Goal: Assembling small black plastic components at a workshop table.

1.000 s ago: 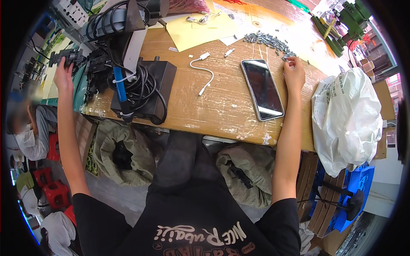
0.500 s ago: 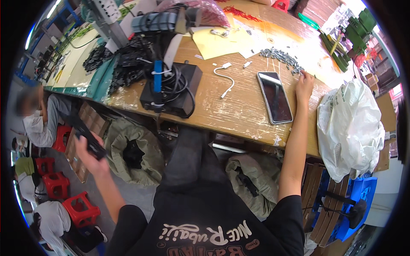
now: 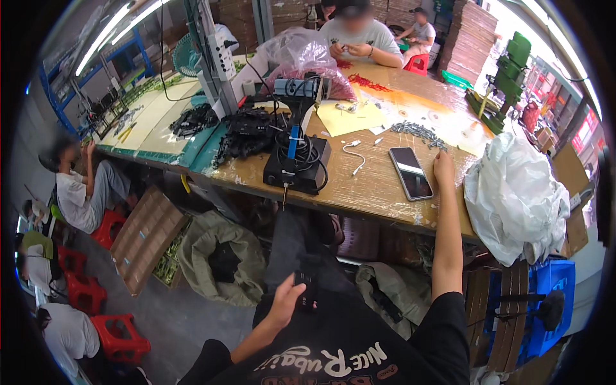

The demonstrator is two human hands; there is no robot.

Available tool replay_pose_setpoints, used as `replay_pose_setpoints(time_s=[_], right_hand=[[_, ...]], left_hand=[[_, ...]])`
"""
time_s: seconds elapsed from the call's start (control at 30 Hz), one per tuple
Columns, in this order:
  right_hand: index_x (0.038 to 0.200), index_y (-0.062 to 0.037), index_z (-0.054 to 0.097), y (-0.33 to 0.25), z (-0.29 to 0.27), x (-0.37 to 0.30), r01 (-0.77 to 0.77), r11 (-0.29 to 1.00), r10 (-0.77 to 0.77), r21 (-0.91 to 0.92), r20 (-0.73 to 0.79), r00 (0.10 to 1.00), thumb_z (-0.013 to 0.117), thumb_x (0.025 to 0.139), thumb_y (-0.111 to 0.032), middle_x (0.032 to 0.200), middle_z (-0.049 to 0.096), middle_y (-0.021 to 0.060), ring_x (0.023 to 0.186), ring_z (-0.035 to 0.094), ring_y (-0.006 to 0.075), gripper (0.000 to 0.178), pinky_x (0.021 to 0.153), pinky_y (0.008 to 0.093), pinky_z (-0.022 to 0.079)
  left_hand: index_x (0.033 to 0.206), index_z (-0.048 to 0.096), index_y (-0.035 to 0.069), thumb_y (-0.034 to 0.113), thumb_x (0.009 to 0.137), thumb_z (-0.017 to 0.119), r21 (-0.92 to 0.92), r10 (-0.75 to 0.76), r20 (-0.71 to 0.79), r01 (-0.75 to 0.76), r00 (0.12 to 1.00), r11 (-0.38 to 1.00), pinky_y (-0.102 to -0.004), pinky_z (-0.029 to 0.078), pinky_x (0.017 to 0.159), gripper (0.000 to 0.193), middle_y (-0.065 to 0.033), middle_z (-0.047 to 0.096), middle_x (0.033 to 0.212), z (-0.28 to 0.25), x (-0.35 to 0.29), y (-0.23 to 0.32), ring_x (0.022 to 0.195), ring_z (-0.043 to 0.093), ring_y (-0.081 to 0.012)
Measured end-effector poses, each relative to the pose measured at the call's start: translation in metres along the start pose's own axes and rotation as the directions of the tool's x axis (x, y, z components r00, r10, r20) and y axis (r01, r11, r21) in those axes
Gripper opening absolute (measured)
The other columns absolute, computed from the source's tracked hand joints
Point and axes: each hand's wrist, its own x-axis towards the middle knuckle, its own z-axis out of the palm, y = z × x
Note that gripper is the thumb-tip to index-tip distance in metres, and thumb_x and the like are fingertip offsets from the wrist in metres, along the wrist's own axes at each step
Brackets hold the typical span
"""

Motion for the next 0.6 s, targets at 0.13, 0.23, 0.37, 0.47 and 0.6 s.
replay_pose_setpoints(time_s=[0.13, 0.23, 0.37, 0.47, 0.6], right_hand=[[0.072, 0.0006, 0.055, 0.035, -0.014, -0.009, -0.009, 0.996, 0.003, 0.087, 0.072, 0.997, 0.052, 0.073, -0.008, 0.073, 0.058, 0.0182, 0.071, 0.057, 0.0315, 0.009, 0.065, 0.0377, 0.045], [0.073, 0.0007, 0.056, 0.027, -0.032, -0.033, 0.007, 0.972, 0.002, 0.236, -0.035, 0.999, 0.055, 0.072, -0.009, 0.069, 0.059, 0.0163, 0.064, 0.058, 0.026, 0.01, 0.06, 0.034, 0.045], [0.079, 0.0013, 0.055, -0.024, -0.083, -0.101, -0.01, 0.721, 0.148, 0.693, -0.14, 0.979, 0.056, 0.077, -0.009, 0.067, 0.058, 0.0066, 0.062, 0.055, 0.0132, 0.011, 0.058, 0.0249, 0.045], [0.083, 0.0007, 0.053, -0.095, -0.125, -0.183, -0.046, 0.378, 0.158, 0.925, -0.015, 0.987, 0.055, 0.079, -0.007, 0.07, 0.055, 0.0054, 0.064, 0.054, 0.0114, 0.008, 0.06, 0.0225, 0.044], [0.081, -0.0001, 0.05, -0.158, -0.154, -0.272, -0.154, 0.117, -0.042, 0.981, 0.16, 0.986, 0.052, 0.08, -0.002, 0.075, 0.055, 0.0071, 0.064, 0.053, 0.0113, 0.003, 0.061, 0.0223, 0.043]], left_hand=[[0.091, 0.046, 0.002, 0.016, 0.084, 0.046, -0.032, -0.062, 0.056, 0.064, 0.997, 0.997, -0.027, 0.047, 0.054, 0.017, -0.0079, 0.054, 0.07, -0.001, -0.016, -0.01, 0.058, 0.055, -0.0158], [0.085, 0.047, 0.003, 0.007, 0.079, 0.058, 0.076, 0.03, 0.019, -0.031, 0.999, 0.997, -0.0245, 0.044, 0.05, 0.014, -0.0051, 0.052, 0.063, -0.004, -0.018, -0.011, 0.053, 0.052, -0.0132], [0.082, 0.047, 0.003, 0.003, 0.077, 0.059, 0.113, 0.093, 0.053, -0.098, 0.994, 0.989, -0.023, 0.043, 0.043, 0.013, -0.004, 0.051, 0.061, 0.004, -0.02, -0.001, 0.048, 0.051, -0.0115], [0.086, 0.046, 0.003, 0.003, 0.076, 0.061, 0.101, 0.147, 0.11, -0.158, 0.983, 0.982, -0.0229, 0.044, 0.043, 0.018, -0.0043, 0.052, 0.065, 0.007, -0.024, -0.007, 0.049, 0.051, -0.0104], [0.097, 0.045, 0.003, 0.007, 0.076, 0.063, 0.09, 0.16, 0.191, -0.18, 0.969, 0.98, -0.0206, 0.045, 0.045, 0.027, -0.0007, 0.051, 0.073, 0.013, -0.036, -0.013, 0.052, 0.05, -0.0067]])
